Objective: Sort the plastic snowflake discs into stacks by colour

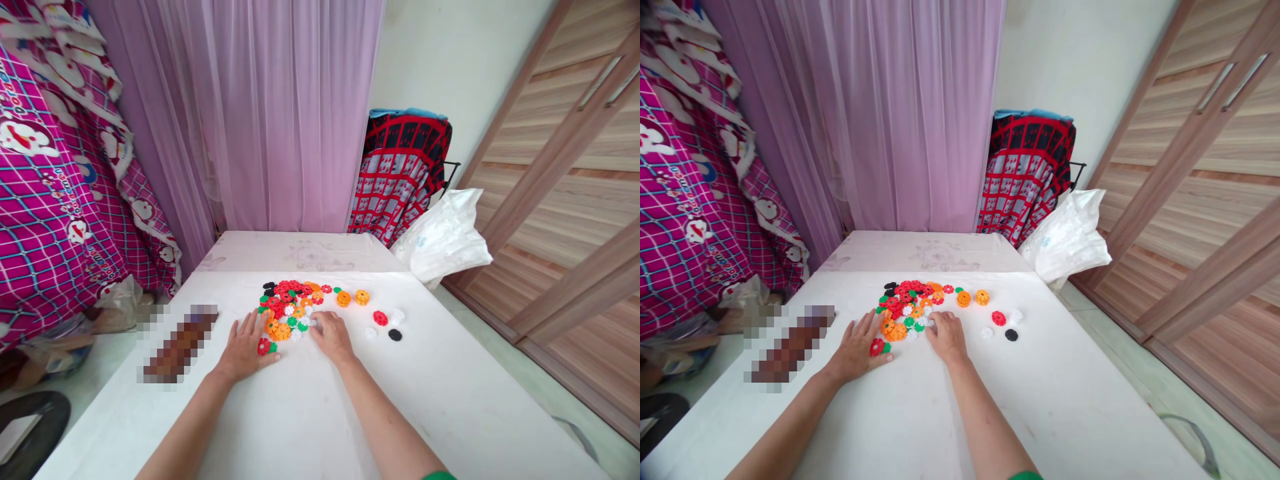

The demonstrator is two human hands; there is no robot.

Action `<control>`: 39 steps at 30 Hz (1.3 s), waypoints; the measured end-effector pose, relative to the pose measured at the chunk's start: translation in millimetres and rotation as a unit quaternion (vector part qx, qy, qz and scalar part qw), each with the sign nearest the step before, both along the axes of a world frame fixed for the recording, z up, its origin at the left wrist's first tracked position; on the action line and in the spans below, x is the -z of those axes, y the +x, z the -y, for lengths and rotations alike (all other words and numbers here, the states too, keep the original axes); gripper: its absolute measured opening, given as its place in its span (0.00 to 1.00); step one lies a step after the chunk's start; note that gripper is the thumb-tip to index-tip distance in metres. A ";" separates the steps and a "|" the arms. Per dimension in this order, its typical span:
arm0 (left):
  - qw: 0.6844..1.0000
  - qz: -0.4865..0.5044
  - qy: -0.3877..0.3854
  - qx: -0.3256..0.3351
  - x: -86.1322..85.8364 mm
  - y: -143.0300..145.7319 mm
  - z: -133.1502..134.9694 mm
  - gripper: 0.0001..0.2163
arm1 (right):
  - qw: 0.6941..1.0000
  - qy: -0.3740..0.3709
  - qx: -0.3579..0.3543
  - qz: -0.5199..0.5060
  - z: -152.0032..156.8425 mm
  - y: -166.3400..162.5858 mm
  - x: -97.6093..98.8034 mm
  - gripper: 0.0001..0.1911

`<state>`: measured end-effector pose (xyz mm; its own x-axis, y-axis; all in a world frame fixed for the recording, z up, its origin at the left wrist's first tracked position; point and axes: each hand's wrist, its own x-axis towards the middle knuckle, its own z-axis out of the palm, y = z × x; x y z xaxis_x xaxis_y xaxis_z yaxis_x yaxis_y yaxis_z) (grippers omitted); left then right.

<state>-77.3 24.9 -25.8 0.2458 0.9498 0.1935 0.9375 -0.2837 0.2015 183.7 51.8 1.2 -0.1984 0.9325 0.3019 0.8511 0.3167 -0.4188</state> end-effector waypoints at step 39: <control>0.927 0.335 0.080 -0.148 -15.6 28.0 -7.9 0.23 | 0.950 0.027 0.308 -0.031 36.4 94.5 20.6 0.18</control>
